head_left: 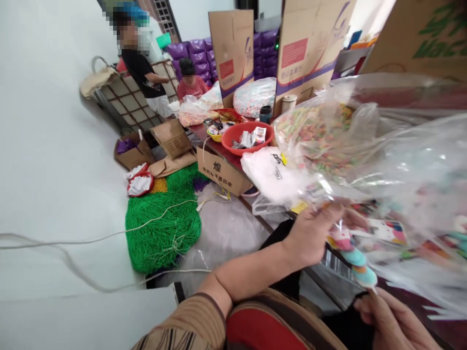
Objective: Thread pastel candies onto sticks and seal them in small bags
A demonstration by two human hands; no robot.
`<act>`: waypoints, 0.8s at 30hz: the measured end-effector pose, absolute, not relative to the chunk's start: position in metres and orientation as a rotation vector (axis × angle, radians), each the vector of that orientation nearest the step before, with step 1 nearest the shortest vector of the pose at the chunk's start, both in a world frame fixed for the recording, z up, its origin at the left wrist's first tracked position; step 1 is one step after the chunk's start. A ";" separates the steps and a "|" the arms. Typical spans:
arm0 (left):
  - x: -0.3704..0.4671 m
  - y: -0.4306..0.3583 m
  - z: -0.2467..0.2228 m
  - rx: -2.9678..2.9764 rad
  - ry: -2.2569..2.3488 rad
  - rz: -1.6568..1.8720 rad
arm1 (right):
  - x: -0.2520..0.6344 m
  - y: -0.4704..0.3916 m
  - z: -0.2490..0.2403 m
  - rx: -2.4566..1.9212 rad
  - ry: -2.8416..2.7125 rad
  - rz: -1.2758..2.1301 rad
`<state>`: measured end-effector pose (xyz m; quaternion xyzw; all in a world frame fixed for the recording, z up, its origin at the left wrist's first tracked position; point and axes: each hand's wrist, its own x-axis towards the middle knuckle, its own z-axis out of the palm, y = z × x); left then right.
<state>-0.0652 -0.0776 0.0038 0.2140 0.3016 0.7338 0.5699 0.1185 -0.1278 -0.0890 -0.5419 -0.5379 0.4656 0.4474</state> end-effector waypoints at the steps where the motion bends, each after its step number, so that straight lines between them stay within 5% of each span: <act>1: -0.064 -0.080 0.003 0.427 0.731 1.704 | 0.119 -0.129 -0.085 -1.422 -1.329 1.123; 9: -0.063 -0.069 0.000 0.379 0.888 1.655 | 0.125 -0.125 -0.078 -1.377 -1.411 0.927; 20: -0.058 -0.064 -0.018 0.514 0.796 1.586 | 0.133 -0.125 -0.083 -1.250 -1.454 1.362; 24: -0.049 -0.066 -0.019 0.500 0.796 1.612 | 0.126 -0.126 -0.086 -1.277 -1.408 1.263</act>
